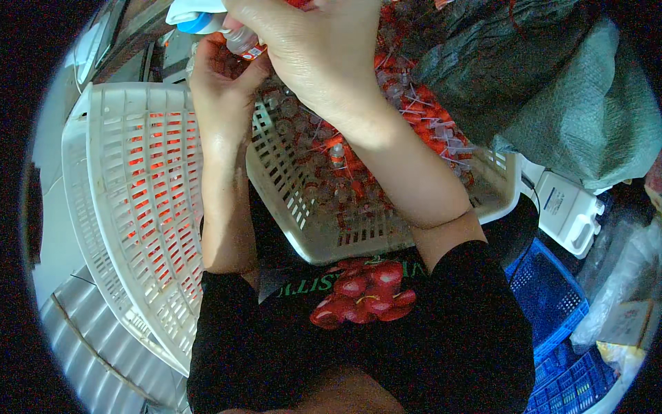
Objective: Packaging small red plastic components from a basket into a larger bag.
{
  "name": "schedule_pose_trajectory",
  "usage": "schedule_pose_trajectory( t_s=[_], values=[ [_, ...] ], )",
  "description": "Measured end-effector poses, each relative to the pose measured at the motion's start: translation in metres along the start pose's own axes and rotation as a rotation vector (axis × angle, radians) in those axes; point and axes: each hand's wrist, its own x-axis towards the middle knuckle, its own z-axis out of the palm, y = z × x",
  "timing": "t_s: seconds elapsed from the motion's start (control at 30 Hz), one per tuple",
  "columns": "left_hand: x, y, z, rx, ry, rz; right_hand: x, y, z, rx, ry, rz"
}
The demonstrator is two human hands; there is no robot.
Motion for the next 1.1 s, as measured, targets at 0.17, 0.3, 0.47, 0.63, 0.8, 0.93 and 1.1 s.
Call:
schedule_pose_trajectory(
  t_s=[0.17,0.3,0.47,0.63,0.8,0.93,1.1],
  values=[
    [0.001,-0.002,-0.003,0.059,0.000,-0.017,0.008,-0.011,0.022,-0.046,0.079,0.057],
    [0.002,-0.002,-0.004,0.065,0.008,-0.023,0.010,-0.002,0.009,0.025,-0.099,-0.055],
    [0.001,0.001,-0.003,0.045,0.012,-0.007,0.008,-0.021,0.032,-0.043,0.129,0.123],
    [0.002,-0.005,0.000,0.133,0.028,0.062,-0.001,-0.039,0.039,-0.035,0.210,0.225],
    [-0.031,0.000,0.003,0.273,-0.076,0.089,-0.022,-0.091,0.042,-0.021,0.214,0.331],
    [-0.108,0.040,0.034,-0.152,-0.252,-0.035,-0.033,-0.143,0.040,0.048,0.160,0.252],
    [-0.179,0.050,0.043,-0.939,-0.365,-0.281,-0.073,-0.172,0.051,-0.194,-0.065,0.260]
  ],
)
